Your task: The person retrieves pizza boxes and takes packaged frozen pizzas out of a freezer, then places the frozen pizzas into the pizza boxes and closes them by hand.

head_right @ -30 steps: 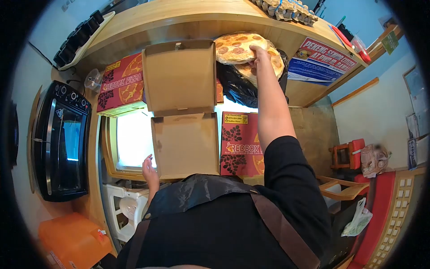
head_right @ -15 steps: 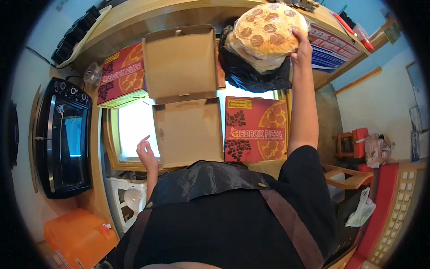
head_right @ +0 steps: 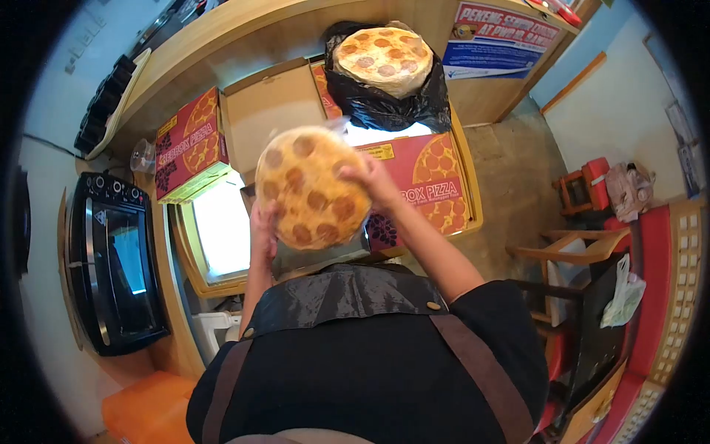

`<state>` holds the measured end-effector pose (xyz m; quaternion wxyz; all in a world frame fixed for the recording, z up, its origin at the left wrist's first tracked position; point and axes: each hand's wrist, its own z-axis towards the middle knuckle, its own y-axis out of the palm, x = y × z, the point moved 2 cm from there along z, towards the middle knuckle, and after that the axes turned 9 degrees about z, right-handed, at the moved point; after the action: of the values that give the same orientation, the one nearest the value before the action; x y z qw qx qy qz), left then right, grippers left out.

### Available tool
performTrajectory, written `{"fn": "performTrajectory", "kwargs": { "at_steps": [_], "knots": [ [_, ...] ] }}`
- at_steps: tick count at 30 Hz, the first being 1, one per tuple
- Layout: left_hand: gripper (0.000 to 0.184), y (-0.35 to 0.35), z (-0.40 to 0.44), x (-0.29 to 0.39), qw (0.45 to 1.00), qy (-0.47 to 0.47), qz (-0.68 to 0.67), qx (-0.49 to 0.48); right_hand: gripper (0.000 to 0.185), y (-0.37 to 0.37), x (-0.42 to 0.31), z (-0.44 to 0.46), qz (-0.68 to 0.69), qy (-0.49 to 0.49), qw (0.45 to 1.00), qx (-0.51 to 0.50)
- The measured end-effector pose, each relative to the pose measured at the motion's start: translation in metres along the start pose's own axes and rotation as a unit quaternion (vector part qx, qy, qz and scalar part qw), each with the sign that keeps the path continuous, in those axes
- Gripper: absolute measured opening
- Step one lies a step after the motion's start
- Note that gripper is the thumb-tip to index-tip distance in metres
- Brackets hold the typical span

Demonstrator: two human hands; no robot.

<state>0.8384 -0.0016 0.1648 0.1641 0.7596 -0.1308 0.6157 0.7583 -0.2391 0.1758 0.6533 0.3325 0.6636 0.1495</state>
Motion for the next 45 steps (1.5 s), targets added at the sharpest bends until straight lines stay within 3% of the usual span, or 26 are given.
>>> {"fn": "performTrajectory", "kwargs": {
  "at_steps": [2, 4, 5, 6, 9, 12, 13, 16, 18, 20, 22, 24, 25, 26, 28, 32, 34, 37, 39, 42, 43, 45],
  "knots": [
    [0.053, -0.023, -0.002, -0.025, 0.994, 0.015, 0.074, 0.083, 0.044, -0.016, 0.055, 0.000, -0.141, -0.012, 0.989, 0.039],
    [0.055, -0.039, -0.008, -0.031, 0.983, 0.049, 0.110, 0.138, 0.044, -0.013, 0.077, -0.009, -0.231, 0.045, 0.971, 0.042],
    [0.057, -0.043, -0.013, -0.027, 0.972, 0.101, 0.166, 0.133, 0.047, -0.026, 0.104, -0.006, -0.269, 0.043, 0.961, 0.051],
    [0.057, -0.043, -0.014, -0.024, 0.974, 0.087, 0.174, 0.116, 0.049, -0.025, 0.113, -0.006, -0.309, 0.042, 0.948, 0.058],
    [0.059, -0.045, -0.016, -0.027, 0.974, 0.052, 0.206, 0.079, 0.057, -0.031, 0.125, -0.011, -0.402, 0.160, 0.898, 0.076],
    [0.060, -0.044, -0.011, -0.036, 0.965, 0.053, 0.252, 0.050, 0.060, -0.047, 0.141, -0.016, -0.452, 0.168, 0.872, 0.079],
    [0.061, -0.041, -0.009, -0.035, 0.962, 0.068, 0.261, 0.044, 0.078, -0.049, 0.137, -0.020, -0.456, 0.171, 0.870, 0.077],
    [0.060, -0.045, -0.001, -0.047, 0.961, 0.081, 0.260, 0.037, 0.072, -0.044, 0.124, -0.028, -0.383, 0.164, 0.907, 0.065],
    [0.060, -0.046, 0.012, -0.063, 0.966, 0.081, 0.243, 0.029, 0.066, -0.039, 0.114, -0.026, -0.408, 0.139, 0.902, 0.001],
    [0.061, -0.029, 0.005, -0.041, 0.972, 0.000, 0.234, 0.021, 0.057, -0.028, 0.088, -0.030, -0.364, 0.165, 0.916, -0.047],
    [0.064, -0.032, 0.012, -0.056, 0.876, 0.074, 0.469, 0.088, 0.054, -0.027, 0.068, -0.028, -0.287, 0.206, 0.936, 0.000],
    [0.064, -0.020, 0.001, -0.053, 0.811, 0.113, 0.566, 0.098, 0.050, -0.029, 0.043, -0.019, -0.299, 0.130, 0.945, 0.009],
    [0.064, -0.015, -0.003, -0.045, 0.773, 0.129, 0.612, 0.105, 0.047, -0.040, 0.042, -0.015, -0.265, 0.140, 0.952, 0.054],
    [0.063, -0.018, -0.002, -0.038, 0.771, 0.140, 0.609, 0.123, 0.045, -0.051, 0.040, -0.009, -0.233, 0.152, 0.956, 0.098],
    [0.063, -0.027, 0.000, -0.028, 0.766, 0.155, 0.603, 0.160, 0.046, -0.053, 0.018, 0.003, -0.261, 0.104, 0.955, 0.094],
    [0.059, -0.067, 0.027, -0.001, 0.822, 0.098, 0.514, 0.226, 0.050, -0.061, 0.006, 0.063, -0.304, -0.004, 0.939, 0.163],
    [0.055, -0.089, 0.052, 0.004, 0.808, 0.143, 0.520, 0.239, 0.051, -0.046, 0.001, 0.096, -0.304, -0.039, 0.937, 0.167],
    [0.052, -0.098, 0.089, 0.011, 0.865, 0.134, 0.433, 0.216, 0.056, -0.039, 0.007, 0.149, -0.325, -0.061, 0.926, 0.184],
    [0.049, -0.100, 0.118, 0.010, 0.859, 0.107, 0.465, 0.186, 0.060, -0.046, 0.017, 0.184, -0.365, -0.055, 0.908, 0.199],
    [0.047, -0.102, 0.148, 0.006, 0.897, 0.044, 0.422, 0.128, 0.068, -0.060, 0.036, 0.225, -0.292, 0.005, 0.940, 0.174],
    [0.052, -0.101, 0.159, 0.005, 0.915, 0.022, 0.388, 0.110, 0.070, -0.045, 0.030, 0.217, -0.299, -0.036, 0.937, 0.180],
    [0.056, -0.091, 0.166, 0.003, 0.942, 0.026, 0.323, 0.089, 0.068, -0.019, 0.026, 0.197, -0.186, -0.057, 0.963, 0.189]
  ]
}}
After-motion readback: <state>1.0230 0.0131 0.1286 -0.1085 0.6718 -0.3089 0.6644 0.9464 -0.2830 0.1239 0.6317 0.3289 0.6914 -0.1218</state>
